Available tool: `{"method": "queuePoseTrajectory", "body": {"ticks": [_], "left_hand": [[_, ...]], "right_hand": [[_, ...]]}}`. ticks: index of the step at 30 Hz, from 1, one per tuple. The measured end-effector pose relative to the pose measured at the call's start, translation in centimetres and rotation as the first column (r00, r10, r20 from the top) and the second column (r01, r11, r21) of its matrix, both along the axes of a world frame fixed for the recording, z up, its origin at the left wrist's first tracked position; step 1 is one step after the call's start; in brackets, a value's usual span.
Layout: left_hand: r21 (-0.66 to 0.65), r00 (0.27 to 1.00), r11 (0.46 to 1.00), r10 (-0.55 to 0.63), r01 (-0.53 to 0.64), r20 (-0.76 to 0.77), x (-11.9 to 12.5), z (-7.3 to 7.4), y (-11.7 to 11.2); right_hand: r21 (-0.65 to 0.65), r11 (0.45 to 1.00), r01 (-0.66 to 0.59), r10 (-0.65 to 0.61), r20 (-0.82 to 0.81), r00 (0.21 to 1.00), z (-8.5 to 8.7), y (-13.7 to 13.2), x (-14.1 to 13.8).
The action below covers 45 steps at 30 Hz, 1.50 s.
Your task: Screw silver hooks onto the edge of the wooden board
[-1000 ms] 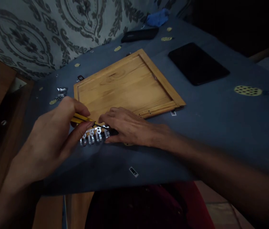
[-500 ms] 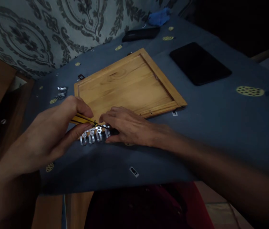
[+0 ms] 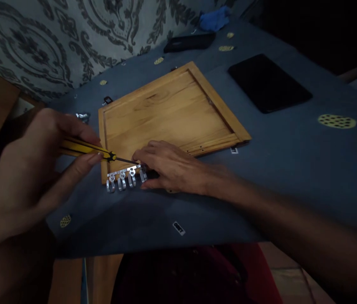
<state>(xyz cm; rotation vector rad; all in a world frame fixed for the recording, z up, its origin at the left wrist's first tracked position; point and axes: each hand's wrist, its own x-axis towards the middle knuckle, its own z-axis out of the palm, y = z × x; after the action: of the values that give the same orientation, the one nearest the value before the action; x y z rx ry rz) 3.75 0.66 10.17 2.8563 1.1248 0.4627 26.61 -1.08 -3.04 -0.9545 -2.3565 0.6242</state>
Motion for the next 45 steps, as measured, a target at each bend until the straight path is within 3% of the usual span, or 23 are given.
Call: {"method": "queuePoseTrajectory", "body": {"ticks": [8,15,36,45], "left_hand": [[-0.046,0.996,0.995,-0.084,0.085,0.032,0.5,-1.1,-0.1],[-0.082,0.998,0.995,-0.054,0.057,0.045,1.0,-1.5,-0.3],[0.113,0.977,0.985,-0.107,0.13,-0.183,1.7,-0.8,-0.6],[-0.039,0.955,0.971,-0.238,0.235,-0.176,2.7,-0.2,-0.6]], "right_hand": [[-0.026,1.0,-0.004,0.004,-0.015,1.0,0.3,-0.1,0.1],[-0.03,0.999,-0.016,0.016,-0.005,1.0,0.4,-0.1,0.1],[-0.018,1.0,0.001,-0.001,-0.02,1.0,0.1,-0.2,0.2],[0.016,1.0,0.007,-0.007,-0.016,1.0,-0.2,-0.1,0.1]]}}
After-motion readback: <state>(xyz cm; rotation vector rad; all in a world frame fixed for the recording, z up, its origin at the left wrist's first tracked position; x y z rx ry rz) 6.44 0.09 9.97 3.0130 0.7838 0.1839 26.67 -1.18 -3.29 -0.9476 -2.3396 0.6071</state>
